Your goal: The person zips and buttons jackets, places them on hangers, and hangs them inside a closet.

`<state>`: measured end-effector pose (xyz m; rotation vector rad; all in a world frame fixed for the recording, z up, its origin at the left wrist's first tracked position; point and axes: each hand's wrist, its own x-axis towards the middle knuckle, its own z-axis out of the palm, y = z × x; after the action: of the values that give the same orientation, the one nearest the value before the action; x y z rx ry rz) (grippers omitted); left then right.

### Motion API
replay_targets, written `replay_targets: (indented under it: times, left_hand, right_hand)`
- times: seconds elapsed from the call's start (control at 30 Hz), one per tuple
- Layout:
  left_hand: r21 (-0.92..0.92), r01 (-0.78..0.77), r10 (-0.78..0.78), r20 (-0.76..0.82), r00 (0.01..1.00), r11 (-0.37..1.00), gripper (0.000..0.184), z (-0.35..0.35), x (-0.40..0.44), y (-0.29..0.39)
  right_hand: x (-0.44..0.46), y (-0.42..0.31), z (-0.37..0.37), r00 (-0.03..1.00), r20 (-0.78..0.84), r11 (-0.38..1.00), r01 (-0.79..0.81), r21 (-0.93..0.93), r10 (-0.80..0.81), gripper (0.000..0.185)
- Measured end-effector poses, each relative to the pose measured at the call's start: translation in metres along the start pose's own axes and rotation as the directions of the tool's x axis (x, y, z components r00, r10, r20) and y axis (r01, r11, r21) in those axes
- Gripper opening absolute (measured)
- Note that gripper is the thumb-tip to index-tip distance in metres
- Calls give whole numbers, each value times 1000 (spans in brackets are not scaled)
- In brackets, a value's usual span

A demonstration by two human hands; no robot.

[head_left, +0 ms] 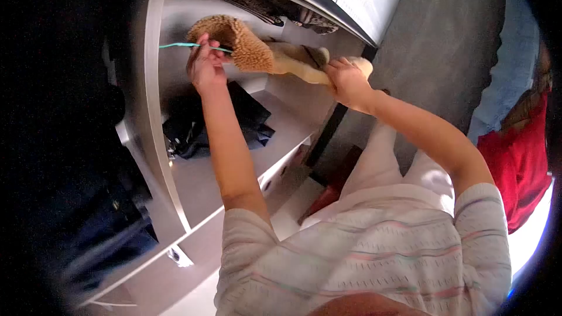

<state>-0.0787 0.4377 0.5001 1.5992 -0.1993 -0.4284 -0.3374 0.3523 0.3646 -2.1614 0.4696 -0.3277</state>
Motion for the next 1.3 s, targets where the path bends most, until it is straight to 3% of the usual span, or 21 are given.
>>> replay_targets:
  times: [0.13,0.2,0.37,0.5,0.63,0.73,0.83,0.93,1.03,1.17,1.23,1.3]
  left_hand:
    - [49,-107,111,-71,991,993,17,15,29,15]
    - [67,-150,151,-9,988,986,17,10,45,16]
    - [121,-248,253,-24,967,961,17,14,89,12]
    - [44,-191,193,-45,980,981,16,3,141,14]
    - [121,-163,166,-15,986,979,14,2,158,9]
    - [140,-102,108,-35,994,985,15,1,162,0]
    - [191,-79,85,-22,996,978,16,5,165,-11]
    - [172,-81,81,7,997,982,17,4,169,-14]
    - [134,-99,87,89,992,986,18,-1,176,-21]
    - [68,-42,32,142,989,997,25,2,165,-27]
    - [-36,-1,6,131,991,999,29,-2,165,-38]
    - [-20,-46,48,74,996,999,33,1,152,-42]
  right_hand:
    - [40,1,18,999,-35,1000,-19,-12,18,34]
    - [53,3,29,998,-64,1000,-8,-30,6,33]
    - [89,2,31,997,42,995,-60,-75,64,33]
    - [121,-13,21,971,164,984,-166,-71,176,39]
    - [132,-9,38,957,201,964,-170,-203,211,35]
    - [144,6,52,825,487,943,-152,-297,286,38]
    - [130,15,50,865,387,943,-251,-221,321,37]
    - [129,20,58,794,374,877,-418,-238,480,35]
    - [111,36,80,848,182,851,-438,-289,498,32]
    - [97,51,82,774,194,797,-578,-172,603,30]
    - [88,55,86,822,140,832,-533,-151,552,31]
    - [85,48,71,731,233,762,-643,-82,642,31]
